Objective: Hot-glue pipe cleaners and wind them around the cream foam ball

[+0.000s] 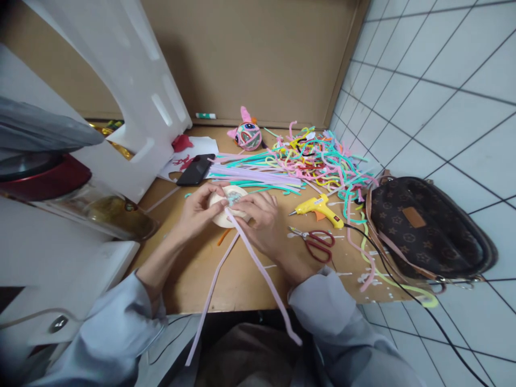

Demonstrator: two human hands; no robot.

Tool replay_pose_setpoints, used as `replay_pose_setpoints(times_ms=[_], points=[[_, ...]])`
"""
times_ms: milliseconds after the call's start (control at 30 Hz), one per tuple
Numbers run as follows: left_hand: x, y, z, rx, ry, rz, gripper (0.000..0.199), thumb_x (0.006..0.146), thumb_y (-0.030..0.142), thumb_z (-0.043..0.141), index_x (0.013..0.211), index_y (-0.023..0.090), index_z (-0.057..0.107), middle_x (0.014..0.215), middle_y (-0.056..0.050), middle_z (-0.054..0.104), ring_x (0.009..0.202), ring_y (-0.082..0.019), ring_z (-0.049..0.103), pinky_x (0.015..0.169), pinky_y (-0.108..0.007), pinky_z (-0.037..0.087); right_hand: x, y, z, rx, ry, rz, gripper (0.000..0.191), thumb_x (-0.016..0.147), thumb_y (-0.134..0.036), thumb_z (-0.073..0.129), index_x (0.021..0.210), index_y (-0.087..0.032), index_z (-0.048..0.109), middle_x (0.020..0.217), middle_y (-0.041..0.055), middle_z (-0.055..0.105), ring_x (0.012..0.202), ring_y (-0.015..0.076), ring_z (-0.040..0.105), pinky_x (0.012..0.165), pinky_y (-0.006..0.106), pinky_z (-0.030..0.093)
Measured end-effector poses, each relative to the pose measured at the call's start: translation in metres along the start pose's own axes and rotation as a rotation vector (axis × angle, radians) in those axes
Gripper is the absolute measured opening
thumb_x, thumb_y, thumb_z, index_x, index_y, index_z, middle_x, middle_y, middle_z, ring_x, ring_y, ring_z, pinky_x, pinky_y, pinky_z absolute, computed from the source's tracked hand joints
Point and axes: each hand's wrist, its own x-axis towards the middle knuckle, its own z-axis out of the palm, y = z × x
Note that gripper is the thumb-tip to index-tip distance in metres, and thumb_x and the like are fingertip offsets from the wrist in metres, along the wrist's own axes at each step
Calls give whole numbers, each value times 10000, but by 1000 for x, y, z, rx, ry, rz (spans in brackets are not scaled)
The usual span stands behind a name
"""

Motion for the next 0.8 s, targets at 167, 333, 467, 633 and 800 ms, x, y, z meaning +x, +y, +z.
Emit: replay_pose_setpoints(times_ms=[167,333,467,633,800], points=[[0,0,0,4,11,16,213,819,375,652,922,197,596,1324,-123,674,1233,-268,633,1070,-425,477,1,-6,0,106,78,16,115,937,-263,675,885,-245,776,864,27,721,856,179,630,803,352,475],[1,-3,0,-46,19,0,223,791,374,679,904,198,603,1322,-123,673,1238,-278,627,1069,-428,469,3,-2,5,361,134,374,126,884,-303,693,819,-231,773,835,18,739,819,172,665,783,319,520],[1,-5,2,-78,25,-11,238,776,380,698,902,200,606,1306,-121,668,1222,-283,626,1044,-421,481,5,5,9,523,171,574,143,795,-351,719,757,-217,753,794,14,756,757,177,673,725,309,532],[1,-4,3,-90,57,-24,251,757,387,713,882,200,602,1271,-119,676,1189,-278,633,1013,-415,496,6,10,16,617,167,728,203,735,-403,727,747,-200,718,736,24,741,692,181,665,666,310,529],[0,-2,3,-65,55,-6,239,761,380,718,865,196,607,1236,-110,687,1187,-269,636,1020,-401,491,8,14,18,596,162,795,199,724,-383,710,754,-186,706,712,25,725,665,172,652,640,299,518]])
